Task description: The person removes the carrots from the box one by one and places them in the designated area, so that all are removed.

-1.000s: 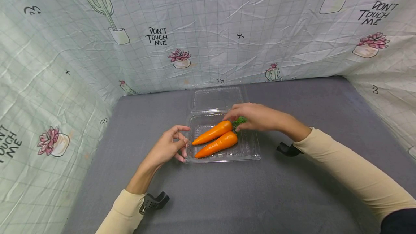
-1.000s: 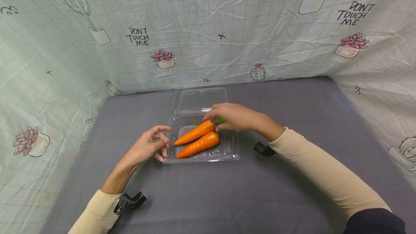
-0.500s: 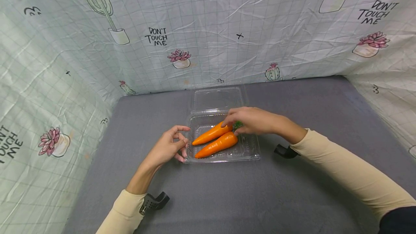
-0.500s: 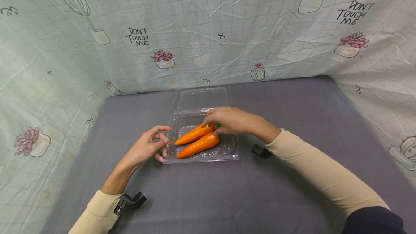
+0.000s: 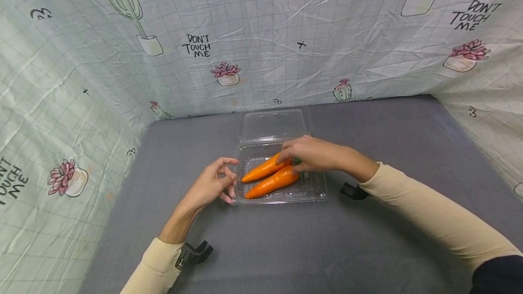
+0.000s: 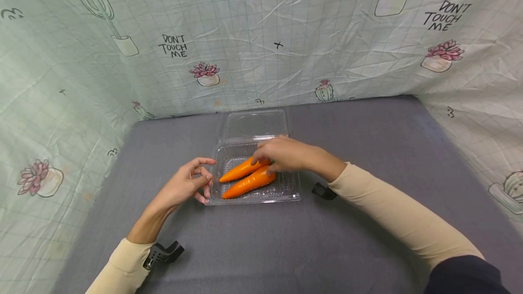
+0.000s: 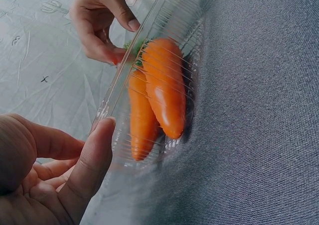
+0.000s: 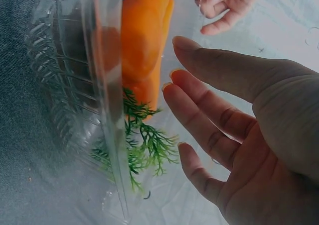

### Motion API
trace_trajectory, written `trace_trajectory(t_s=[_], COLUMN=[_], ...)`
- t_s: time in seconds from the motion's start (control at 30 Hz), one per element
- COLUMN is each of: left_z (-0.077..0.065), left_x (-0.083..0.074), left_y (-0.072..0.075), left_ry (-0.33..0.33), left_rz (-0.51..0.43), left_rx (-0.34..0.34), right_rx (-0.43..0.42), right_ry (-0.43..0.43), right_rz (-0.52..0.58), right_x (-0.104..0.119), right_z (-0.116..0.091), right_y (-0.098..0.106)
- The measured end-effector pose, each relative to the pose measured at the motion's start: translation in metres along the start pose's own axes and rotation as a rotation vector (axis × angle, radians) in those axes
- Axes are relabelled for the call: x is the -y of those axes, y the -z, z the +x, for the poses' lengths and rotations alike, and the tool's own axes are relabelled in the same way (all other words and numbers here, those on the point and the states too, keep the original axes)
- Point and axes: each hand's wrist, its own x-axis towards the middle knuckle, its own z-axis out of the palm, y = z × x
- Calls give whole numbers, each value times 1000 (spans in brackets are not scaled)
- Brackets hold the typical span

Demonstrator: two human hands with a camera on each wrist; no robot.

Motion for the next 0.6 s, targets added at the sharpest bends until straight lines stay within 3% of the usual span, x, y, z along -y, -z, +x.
trace_trajectory(t_s=[0.3,0.6], left_z=[0,0], left_x=[0,0], left_y=[0,1], left_ry=[4,3], left_rz=[5,8], left_rx=[0,5], right_rx=[52,78], right_ry=[-37,-33], right_rz=[-36,-151], right_x=[-4,-2], right_z=[7,11], right_y=[-12,-24])
